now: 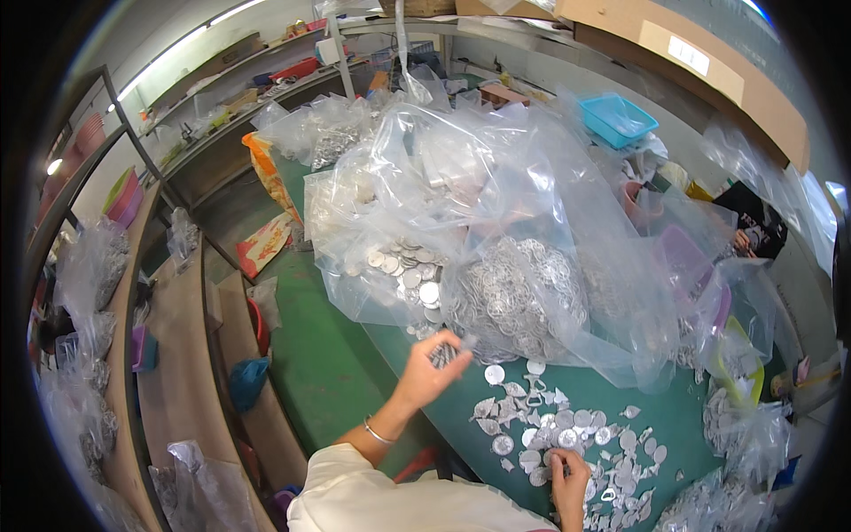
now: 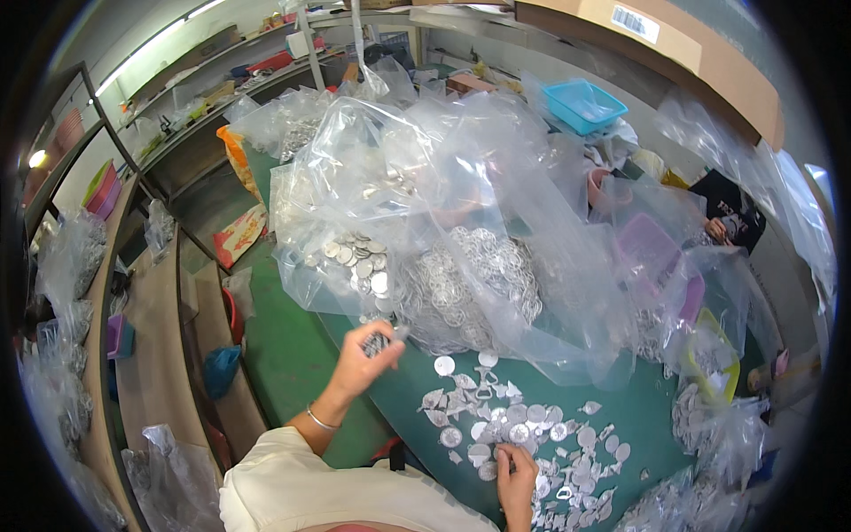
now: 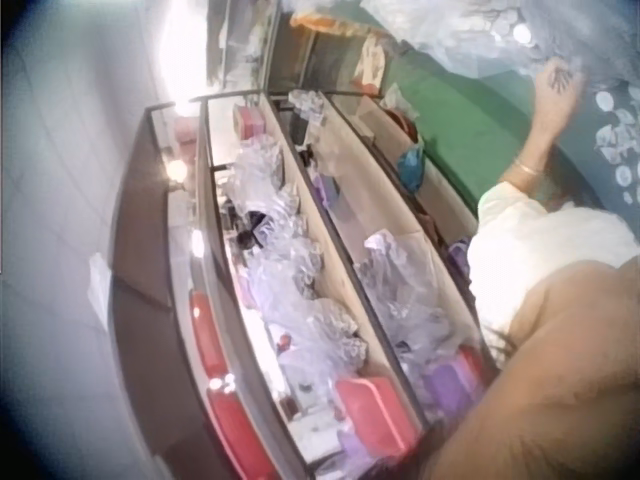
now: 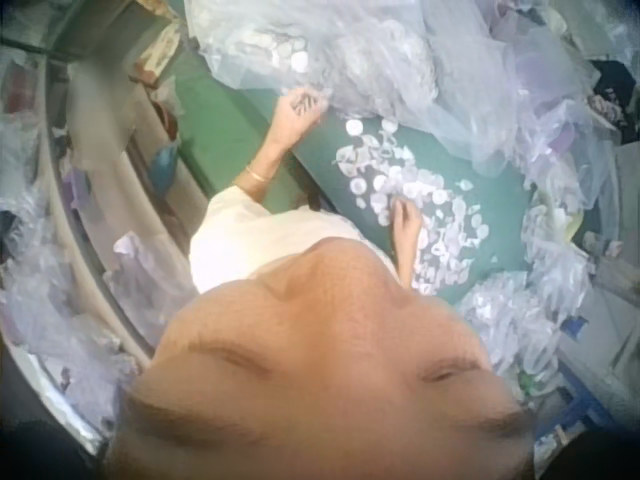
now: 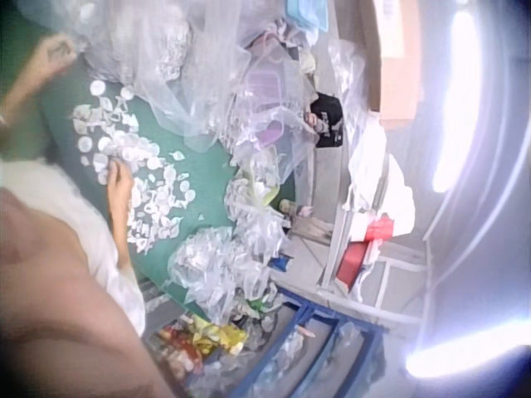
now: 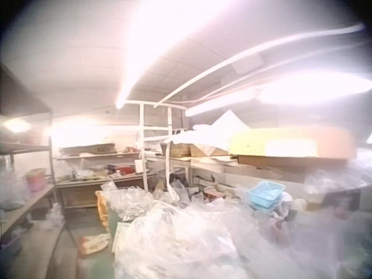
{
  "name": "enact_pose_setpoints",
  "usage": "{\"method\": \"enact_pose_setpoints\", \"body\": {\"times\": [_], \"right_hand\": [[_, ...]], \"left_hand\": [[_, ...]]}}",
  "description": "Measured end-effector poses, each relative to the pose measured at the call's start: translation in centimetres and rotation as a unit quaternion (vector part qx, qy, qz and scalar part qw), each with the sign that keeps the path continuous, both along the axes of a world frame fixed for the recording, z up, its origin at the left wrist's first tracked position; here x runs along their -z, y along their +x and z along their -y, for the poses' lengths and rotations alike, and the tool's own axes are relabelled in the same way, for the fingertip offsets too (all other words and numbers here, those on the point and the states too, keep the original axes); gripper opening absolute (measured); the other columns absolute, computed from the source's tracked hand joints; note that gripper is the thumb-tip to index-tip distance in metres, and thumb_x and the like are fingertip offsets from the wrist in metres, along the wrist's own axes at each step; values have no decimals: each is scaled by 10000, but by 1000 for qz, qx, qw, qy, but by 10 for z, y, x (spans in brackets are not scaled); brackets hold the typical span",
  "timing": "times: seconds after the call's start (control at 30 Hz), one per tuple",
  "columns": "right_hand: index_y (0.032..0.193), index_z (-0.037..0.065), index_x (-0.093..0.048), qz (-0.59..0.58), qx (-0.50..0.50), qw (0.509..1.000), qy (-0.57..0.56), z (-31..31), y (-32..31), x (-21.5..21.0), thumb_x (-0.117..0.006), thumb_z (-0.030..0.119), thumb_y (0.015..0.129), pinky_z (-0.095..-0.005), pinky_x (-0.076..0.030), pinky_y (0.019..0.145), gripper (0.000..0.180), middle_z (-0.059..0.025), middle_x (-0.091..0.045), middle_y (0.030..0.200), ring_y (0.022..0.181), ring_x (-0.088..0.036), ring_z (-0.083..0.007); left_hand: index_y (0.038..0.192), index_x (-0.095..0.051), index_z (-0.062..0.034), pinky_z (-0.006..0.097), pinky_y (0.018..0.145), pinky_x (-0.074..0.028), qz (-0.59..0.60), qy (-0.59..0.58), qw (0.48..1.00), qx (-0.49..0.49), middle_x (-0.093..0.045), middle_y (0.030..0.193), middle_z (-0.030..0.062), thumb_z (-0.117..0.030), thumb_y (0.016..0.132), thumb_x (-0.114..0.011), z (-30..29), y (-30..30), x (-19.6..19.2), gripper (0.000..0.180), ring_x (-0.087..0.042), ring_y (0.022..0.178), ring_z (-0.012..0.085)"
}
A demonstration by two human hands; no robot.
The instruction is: The person sorts small metal charms by hand on a green table, picking them up from a pile and gathering them into their hand.
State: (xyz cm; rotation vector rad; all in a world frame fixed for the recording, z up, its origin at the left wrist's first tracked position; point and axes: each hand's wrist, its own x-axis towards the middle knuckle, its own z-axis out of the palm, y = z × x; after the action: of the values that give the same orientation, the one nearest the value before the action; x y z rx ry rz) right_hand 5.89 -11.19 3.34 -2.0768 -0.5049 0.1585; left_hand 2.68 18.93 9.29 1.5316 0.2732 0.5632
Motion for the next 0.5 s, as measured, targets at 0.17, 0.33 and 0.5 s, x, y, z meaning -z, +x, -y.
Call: {"method": "enact_pose_setpoints", "body": {"times": [0.17, 0.33, 0.5], "right_hand": [[897, -19, -612, -39, 3, 999, -21, 1, -2, 2, -524, 97, 842, -344, -430, 676, 156, -171, -597, 807, 721, -555, -274], [882, -24, -609, -41, 46, 998, -7, 2, -1, 2, -488, 124, 859, -367, -436, 719, 192, -177, -604, 794, 742, -554, -300], [837, -22, -596, 1, 74, 997, -18, 9, 3, 29, -475, 106, 860, -363, -409, 615, 177, -151, -559, 688, 627, -491, -246]], "left_hand": [[786, -505, -12, 239, 581, -386, 97, 158, 967, -172, -486, 712, 17, -43, 743, -659, -53, 17, -64, 162, -455, 655, 82], [740, -500, 3, 266, 539, -361, 212, 434, 835, -261, -479, 656, 55, -18, 718, -652, -91, 69, -143, 155, -460, 562, 146], [803, -567, -39, 388, 549, -446, -57, 576, 774, -255, -556, 729, 133, -106, 723, -617, -116, 102, -115, 116, -563, 611, 316]]}}
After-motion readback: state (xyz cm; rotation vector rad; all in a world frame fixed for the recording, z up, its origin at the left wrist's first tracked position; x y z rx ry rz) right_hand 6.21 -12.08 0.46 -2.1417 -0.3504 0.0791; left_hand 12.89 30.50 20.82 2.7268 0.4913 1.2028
